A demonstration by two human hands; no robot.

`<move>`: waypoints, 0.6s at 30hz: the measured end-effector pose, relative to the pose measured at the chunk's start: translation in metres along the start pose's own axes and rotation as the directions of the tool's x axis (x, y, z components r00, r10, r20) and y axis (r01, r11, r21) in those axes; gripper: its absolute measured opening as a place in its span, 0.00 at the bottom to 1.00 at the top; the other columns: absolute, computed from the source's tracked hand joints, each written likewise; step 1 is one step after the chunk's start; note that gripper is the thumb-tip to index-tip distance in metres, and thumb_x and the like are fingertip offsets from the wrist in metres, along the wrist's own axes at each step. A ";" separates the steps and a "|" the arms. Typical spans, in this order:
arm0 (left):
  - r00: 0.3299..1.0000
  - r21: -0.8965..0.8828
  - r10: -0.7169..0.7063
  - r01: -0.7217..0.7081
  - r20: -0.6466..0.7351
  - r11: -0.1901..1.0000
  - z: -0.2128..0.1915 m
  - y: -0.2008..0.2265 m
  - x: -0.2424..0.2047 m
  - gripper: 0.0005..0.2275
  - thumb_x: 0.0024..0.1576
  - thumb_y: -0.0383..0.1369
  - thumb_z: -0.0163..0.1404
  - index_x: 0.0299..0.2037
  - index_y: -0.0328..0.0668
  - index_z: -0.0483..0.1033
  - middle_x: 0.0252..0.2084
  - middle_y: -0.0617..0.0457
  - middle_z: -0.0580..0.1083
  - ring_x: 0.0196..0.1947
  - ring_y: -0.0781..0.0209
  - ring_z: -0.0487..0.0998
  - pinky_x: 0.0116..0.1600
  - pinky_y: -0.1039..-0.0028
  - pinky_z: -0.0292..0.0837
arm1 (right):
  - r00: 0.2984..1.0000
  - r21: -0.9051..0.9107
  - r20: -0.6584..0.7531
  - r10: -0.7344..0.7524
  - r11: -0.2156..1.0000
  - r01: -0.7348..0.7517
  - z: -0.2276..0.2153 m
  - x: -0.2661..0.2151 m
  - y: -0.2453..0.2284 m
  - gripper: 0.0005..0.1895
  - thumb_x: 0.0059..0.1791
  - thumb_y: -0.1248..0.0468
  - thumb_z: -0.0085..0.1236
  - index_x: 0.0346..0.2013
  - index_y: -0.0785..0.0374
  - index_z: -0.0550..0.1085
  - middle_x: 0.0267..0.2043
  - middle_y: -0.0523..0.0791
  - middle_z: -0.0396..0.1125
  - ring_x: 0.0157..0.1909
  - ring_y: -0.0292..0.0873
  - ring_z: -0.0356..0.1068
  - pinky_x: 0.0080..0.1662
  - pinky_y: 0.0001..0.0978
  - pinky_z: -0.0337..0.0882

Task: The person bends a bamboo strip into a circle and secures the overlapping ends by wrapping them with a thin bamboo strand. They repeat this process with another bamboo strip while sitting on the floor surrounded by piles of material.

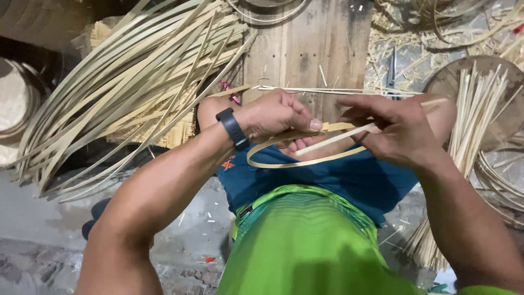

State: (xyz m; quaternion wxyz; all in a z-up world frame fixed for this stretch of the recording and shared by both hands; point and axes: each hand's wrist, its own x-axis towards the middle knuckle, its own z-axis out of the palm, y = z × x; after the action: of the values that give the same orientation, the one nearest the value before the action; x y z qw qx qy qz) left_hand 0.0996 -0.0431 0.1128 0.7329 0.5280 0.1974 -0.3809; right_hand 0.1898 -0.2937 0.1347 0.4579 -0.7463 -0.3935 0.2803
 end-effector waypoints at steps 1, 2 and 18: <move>1.000 -0.022 -0.025 0.024 -0.018 0.999 0.002 -0.001 0.000 0.09 0.56 0.30 0.59 0.35 0.27 0.83 0.26 0.44 0.80 0.21 0.62 0.81 0.26 0.74 0.79 | 1.000 0.025 -0.003 -0.002 1.000 0.002 -0.001 -0.001 -0.002 0.29 0.44 0.76 0.61 0.61 0.64 0.73 0.46 0.50 0.76 0.48 0.41 0.78 0.50 0.29 0.79; 0.998 -0.044 -0.050 0.048 -0.037 0.998 0.004 -0.002 -0.001 0.08 0.56 0.30 0.59 0.34 0.28 0.83 0.26 0.45 0.81 0.20 0.63 0.80 0.25 0.74 0.79 | 1.000 0.049 -0.007 -0.004 0.999 0.004 -0.001 -0.002 -0.003 0.28 0.45 0.77 0.60 0.61 0.64 0.73 0.46 0.50 0.76 0.48 0.41 0.78 0.49 0.29 0.78; 0.998 -0.015 -0.069 0.069 0.000 0.997 0.007 0.002 -0.004 0.06 0.57 0.28 0.58 0.34 0.30 0.83 0.27 0.49 0.81 0.20 0.69 0.76 0.22 0.80 0.66 | 0.985 -0.046 -0.013 -0.174 0.984 0.173 -0.002 -0.002 0.003 0.30 0.42 0.79 0.59 0.59 0.64 0.73 0.45 0.51 0.77 0.46 0.44 0.80 0.50 0.34 0.76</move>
State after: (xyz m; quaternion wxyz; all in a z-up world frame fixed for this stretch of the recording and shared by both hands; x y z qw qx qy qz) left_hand 0.0974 -0.0476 0.1191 0.7231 0.5155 0.2184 -0.4046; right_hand 0.1913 -0.2968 0.1334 0.4669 -0.7217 -0.4593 0.2242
